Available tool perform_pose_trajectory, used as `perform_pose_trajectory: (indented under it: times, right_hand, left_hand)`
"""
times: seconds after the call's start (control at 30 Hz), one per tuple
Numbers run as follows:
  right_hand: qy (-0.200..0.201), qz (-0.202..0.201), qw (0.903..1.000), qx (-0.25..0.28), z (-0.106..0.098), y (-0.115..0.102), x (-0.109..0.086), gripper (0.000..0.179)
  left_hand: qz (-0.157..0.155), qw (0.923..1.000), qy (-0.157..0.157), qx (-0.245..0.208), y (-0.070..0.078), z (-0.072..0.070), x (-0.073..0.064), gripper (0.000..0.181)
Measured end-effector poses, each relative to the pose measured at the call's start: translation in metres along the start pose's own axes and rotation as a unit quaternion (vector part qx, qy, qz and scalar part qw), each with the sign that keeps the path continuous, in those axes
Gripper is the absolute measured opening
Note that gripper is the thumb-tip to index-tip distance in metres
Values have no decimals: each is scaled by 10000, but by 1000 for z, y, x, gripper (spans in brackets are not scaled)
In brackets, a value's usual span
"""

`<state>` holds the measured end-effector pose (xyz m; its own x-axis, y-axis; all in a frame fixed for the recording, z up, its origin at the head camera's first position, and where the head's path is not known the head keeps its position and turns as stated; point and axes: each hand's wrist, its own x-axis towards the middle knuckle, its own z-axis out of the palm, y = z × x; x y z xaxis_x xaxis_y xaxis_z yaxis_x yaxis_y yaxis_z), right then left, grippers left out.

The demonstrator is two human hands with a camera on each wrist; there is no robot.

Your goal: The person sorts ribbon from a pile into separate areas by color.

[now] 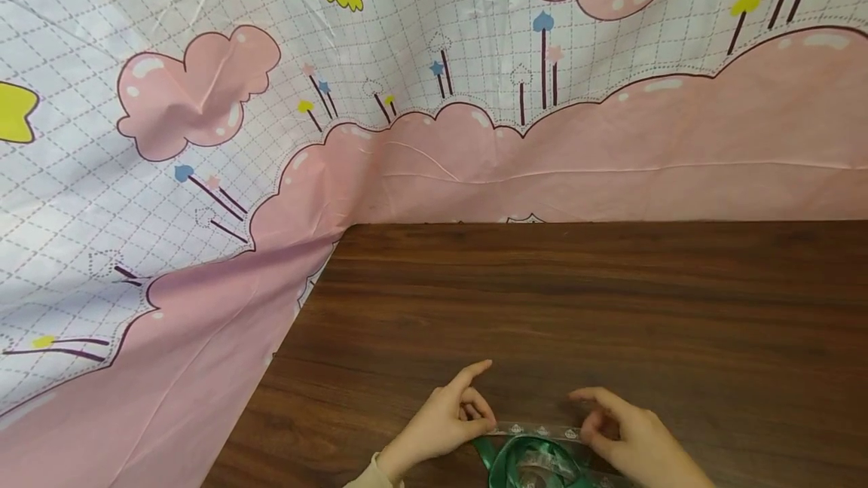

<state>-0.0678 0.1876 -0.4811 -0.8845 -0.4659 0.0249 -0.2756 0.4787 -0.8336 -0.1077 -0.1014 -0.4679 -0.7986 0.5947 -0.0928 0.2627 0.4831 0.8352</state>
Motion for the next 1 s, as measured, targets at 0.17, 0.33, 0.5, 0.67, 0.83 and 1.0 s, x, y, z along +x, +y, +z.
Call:
perform_pose_trajectory:
  times: [0.17,0.33,0.5,0.67,0.83,1.0]
  right_hand:
    - [-71,-178,9972,728,-32,0,1,40]
    - [97,-334,9973,650,-57,-3,0,41]
    - [121,-398,9970,651,-71,-2,2,45]
    - [200,-496,9963,678,-89,0,7,43]
    - [245,-492,9971,528,-115,10,10,44]
    - [216,-499,9969,561,-137,28,14,45]
  left_hand:
    - [-322,9912,-112,-1280,6,-22,6,70]
    - [-325,9836,181,-1767,15,-46,13,68]
    - [-379,9793,405,-1945,17,-66,21,69]
    - [-487,9799,665,-1819,16,-87,28,70]
    - [-683,9778,1001,-1709,13,-107,37,67]
    - [-849,9711,1363,-1768,3,-123,50,67]
